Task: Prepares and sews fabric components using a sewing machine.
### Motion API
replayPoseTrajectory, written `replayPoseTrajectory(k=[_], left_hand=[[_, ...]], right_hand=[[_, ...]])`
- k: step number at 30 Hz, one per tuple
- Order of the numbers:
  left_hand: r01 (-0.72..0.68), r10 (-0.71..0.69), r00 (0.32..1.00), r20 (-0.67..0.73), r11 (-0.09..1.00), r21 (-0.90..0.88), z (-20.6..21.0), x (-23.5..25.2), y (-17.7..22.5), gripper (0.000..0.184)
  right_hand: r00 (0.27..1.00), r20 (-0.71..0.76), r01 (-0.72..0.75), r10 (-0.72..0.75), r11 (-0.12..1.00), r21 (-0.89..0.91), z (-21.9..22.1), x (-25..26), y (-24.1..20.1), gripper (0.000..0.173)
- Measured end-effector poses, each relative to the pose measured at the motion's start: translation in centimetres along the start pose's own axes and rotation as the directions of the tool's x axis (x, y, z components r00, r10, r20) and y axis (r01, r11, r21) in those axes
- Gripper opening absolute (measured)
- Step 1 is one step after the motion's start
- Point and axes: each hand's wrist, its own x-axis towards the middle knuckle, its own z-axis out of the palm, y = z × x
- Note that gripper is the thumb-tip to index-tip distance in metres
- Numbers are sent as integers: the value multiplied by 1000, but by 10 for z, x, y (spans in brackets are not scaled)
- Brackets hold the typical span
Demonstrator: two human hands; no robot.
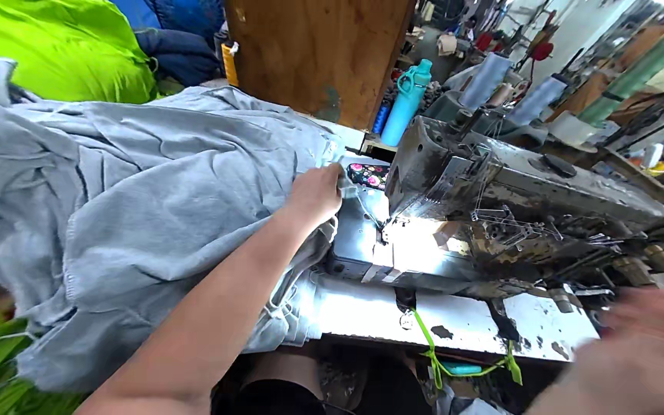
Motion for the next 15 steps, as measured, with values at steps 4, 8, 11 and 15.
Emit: replayPoseTrajectory(k=[4,8,11,15], left_hand=[[-120,106,888,447,993,3,-51,-93,52,25],[-245,231,874,427,969,-22,-18,-138,56,25],[-607,625,760,177,781,-149,43,-182,39,32],[-748,812,583,-3,536,-391,87,-237,10,36]], right_hand=[[853,508,236,-119,956,-172,131,-49,-57,35],[598,801,266,-31,950,-162,195,-46,-76,31],[612,781,182,-128,983,18,215,-32,-83,27],[391,827,154,-405,914,374,220,-48,-136,29]])
